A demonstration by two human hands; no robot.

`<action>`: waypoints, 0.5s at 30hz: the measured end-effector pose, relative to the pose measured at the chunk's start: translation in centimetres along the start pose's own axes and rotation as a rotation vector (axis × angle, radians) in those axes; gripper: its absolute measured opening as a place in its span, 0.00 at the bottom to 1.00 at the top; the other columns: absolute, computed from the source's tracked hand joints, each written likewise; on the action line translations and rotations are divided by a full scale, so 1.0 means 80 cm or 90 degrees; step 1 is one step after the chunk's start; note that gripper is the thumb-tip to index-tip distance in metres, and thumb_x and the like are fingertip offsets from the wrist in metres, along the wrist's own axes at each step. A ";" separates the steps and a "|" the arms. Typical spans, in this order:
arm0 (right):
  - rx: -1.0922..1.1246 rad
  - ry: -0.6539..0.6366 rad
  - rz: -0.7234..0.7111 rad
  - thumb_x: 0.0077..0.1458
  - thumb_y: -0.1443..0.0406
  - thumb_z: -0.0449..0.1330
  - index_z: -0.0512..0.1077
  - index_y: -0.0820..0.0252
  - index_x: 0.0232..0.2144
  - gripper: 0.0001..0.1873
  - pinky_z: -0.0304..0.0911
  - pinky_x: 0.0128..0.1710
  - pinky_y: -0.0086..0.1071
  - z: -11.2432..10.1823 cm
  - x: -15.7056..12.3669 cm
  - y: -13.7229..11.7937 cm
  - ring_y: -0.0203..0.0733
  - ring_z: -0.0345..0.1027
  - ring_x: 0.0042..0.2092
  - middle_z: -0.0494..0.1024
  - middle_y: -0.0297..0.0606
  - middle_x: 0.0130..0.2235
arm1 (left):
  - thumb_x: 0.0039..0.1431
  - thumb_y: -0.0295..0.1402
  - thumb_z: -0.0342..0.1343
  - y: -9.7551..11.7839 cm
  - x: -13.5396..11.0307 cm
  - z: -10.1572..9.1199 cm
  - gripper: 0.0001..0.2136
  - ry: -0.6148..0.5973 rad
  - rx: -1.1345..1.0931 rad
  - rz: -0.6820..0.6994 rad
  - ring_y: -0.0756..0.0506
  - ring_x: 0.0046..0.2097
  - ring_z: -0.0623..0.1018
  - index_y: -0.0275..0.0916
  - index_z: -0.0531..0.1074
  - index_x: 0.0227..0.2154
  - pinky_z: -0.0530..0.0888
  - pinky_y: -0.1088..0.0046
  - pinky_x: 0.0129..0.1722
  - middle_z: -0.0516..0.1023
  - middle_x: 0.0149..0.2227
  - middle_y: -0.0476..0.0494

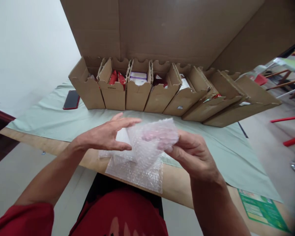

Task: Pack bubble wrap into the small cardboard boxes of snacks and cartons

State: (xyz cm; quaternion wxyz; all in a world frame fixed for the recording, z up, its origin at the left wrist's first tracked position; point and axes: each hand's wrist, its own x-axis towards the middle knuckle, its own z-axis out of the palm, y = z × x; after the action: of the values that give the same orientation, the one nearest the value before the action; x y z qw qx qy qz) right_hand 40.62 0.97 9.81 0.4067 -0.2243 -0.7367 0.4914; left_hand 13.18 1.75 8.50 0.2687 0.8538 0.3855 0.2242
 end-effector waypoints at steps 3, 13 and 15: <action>0.023 0.115 0.052 0.64 0.59 0.63 0.82 0.49 0.42 0.08 0.73 0.43 0.34 -0.011 -0.019 0.019 0.41 0.77 0.41 0.83 0.35 0.38 | 0.60 0.40 0.60 -0.030 -0.010 -0.008 0.13 -0.068 -0.050 -0.115 0.38 0.53 0.79 0.45 0.78 0.46 0.68 0.57 0.61 0.83 0.45 0.48; -0.465 0.342 0.346 0.52 0.46 0.62 0.74 0.58 0.50 0.29 0.70 0.29 0.35 -0.036 -0.099 0.122 0.44 0.76 0.31 0.83 0.40 0.37 | 0.58 0.30 0.58 -0.081 -0.021 0.015 0.15 0.121 0.201 -0.156 0.37 0.50 0.78 0.41 0.77 0.48 0.73 0.54 0.55 0.82 0.45 0.39; -0.549 0.396 0.342 0.54 0.43 0.59 0.73 0.57 0.53 0.33 0.69 0.27 0.35 -0.047 -0.114 0.121 0.44 0.74 0.30 0.83 0.41 0.39 | 0.62 0.32 0.56 -0.076 -0.019 -0.010 0.12 0.291 0.254 -0.108 0.39 0.49 0.79 0.41 0.77 0.48 0.75 0.56 0.52 0.82 0.46 0.38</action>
State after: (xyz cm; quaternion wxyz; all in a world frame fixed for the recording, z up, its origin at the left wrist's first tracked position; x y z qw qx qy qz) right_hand 48.24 0.39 -1.75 0.3371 -0.6813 -0.6335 0.1444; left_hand 8.51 4.21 4.98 0.0202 0.7817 0.5423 0.3071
